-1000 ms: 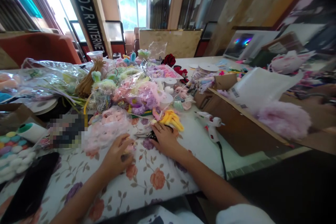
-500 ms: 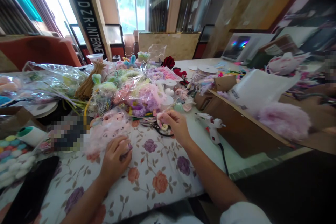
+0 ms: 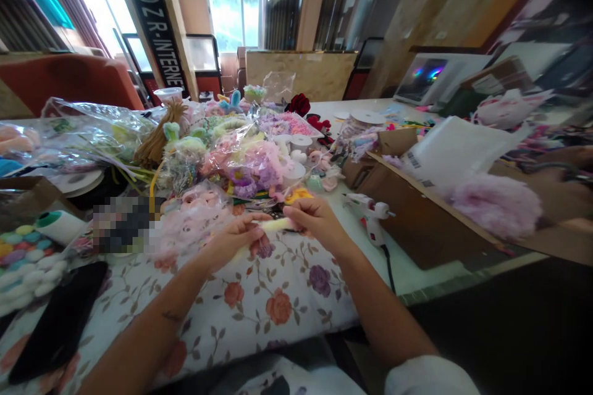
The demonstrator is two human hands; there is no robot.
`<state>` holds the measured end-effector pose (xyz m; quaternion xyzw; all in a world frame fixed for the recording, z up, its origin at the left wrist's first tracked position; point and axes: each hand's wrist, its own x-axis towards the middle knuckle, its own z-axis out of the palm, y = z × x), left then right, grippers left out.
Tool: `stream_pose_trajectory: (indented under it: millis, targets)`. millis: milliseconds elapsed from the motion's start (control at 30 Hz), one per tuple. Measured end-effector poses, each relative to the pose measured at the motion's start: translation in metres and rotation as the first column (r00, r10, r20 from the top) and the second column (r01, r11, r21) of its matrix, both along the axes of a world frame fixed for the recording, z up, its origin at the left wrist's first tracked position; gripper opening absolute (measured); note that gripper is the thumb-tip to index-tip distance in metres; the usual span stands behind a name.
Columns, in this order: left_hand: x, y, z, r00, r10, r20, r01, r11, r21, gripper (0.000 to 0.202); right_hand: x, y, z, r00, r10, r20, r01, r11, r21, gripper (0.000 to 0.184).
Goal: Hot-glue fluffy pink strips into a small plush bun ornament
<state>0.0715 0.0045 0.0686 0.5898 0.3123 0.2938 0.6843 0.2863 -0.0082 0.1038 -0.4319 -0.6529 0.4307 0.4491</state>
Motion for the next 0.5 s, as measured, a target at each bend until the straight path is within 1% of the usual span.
stream_pose_trajectory:
  millis: [33, 67, 133, 167, 233, 300, 333, 367, 433, 467, 500]
  targets:
    - [-0.006, 0.003, -0.002, 0.998, -0.024, -0.054, 0.023, 1.000, -0.012, 0.047, 0.009, 0.001, -0.008, 0.997, -0.014, 0.080, 0.016, 1.000, -0.022, 0.044]
    - [-0.012, 0.007, -0.004, 0.992, -0.058, -0.108, 0.056, 0.998, -0.021, 0.045, 0.017, 0.002, -0.017, 0.985, 0.004, 0.170, 0.005, 0.999, -0.050, 0.044]
    - [-0.022, 0.015, -0.008, 0.970, -0.133, -0.203, 0.126, 0.991, -0.044, 0.042, 0.030, 0.003, -0.036, 0.942, 0.071, 0.327, -0.038, 0.994, -0.106, 0.042]
    - [-0.026, 0.020, -0.009, 0.956, -0.152, -0.250, 0.145, 0.988, -0.045, 0.040, 0.033, 0.002, -0.044, 0.918, 0.099, 0.383, -0.058, 0.992, -0.115, 0.040]
    - [-0.029, 0.029, -0.010, 0.922, -0.129, -0.364, 0.142, 0.990, 0.010, 0.035, 0.034, 0.001, -0.057, 0.881, 0.142, 0.451, -0.095, 0.987, -0.126, 0.036]
    - [-0.028, 0.038, -0.007, 0.859, -0.027, -0.511, 0.129, 0.978, 0.165, 0.027, 0.031, 0.000, -0.063, 0.864, 0.137, 0.484, -0.094, 0.989, -0.113, 0.033]
    - [-0.026, 0.041, -0.004, 0.818, 0.040, -0.574, 0.133, 0.958, 0.256, 0.024, 0.028, 0.000, -0.063, 0.859, 0.117, 0.499, -0.079, 0.992, -0.097, 0.033]
    - [-0.024, 0.044, 0.000, 0.779, 0.109, -0.618, 0.139, 0.930, 0.340, 0.022, 0.025, 0.001, -0.062, 0.854, 0.080, 0.514, -0.053, 0.996, -0.067, 0.033]
    - [-0.021, 0.050, 0.008, 0.729, 0.220, -0.648, 0.152, 0.871, 0.466, 0.020, 0.021, 0.005, -0.057, 0.844, -0.011, 0.537, 0.001, 1.000, 0.019, 0.033]
    - [-0.020, 0.052, 0.012, 0.711, 0.276, -0.647, 0.163, 0.831, 0.533, 0.018, 0.018, 0.008, -0.054, 0.839, -0.061, 0.541, 0.030, 0.997, 0.067, 0.032]
    - [-0.018, 0.055, 0.016, 0.693, 0.340, -0.636, 0.173, 0.778, 0.604, 0.015, 0.017, 0.012, -0.051, 0.833, -0.117, 0.541, 0.064, 0.991, 0.116, 0.032]
